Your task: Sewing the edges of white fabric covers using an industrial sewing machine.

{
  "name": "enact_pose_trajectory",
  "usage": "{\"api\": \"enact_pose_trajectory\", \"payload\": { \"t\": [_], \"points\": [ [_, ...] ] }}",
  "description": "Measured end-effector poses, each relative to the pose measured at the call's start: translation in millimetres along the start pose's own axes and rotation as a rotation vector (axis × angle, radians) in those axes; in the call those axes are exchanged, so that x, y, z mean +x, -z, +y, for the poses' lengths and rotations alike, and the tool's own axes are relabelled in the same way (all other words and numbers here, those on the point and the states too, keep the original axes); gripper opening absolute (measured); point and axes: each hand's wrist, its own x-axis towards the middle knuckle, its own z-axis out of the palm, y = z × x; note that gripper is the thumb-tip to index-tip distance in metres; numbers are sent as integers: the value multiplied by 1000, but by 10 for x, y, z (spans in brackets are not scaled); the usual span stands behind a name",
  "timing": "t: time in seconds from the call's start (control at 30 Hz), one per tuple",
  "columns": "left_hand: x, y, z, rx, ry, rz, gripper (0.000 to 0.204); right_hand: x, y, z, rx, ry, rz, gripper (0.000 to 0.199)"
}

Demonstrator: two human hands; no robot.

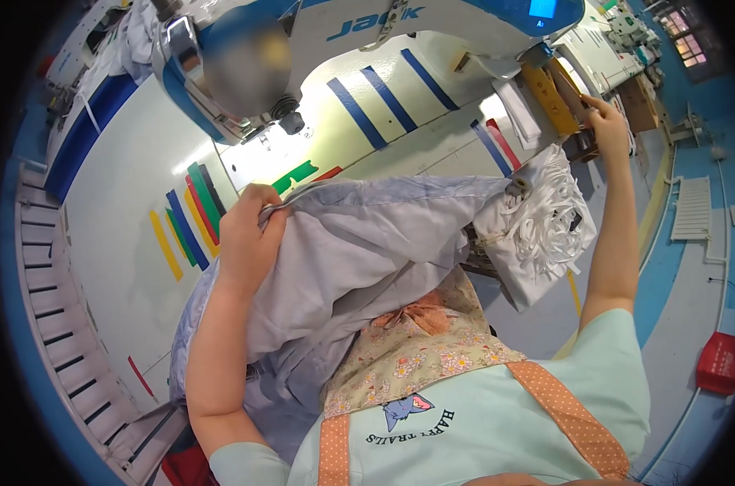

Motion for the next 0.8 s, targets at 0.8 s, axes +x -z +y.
{"api": "enact_pose_trajectory", "payload": {
  "t": [0.8],
  "points": [
    [-14,18,-140,-33,-110,-16,8,-1425,-1607,-2489,341,1099,-475,25]
  ]
}}
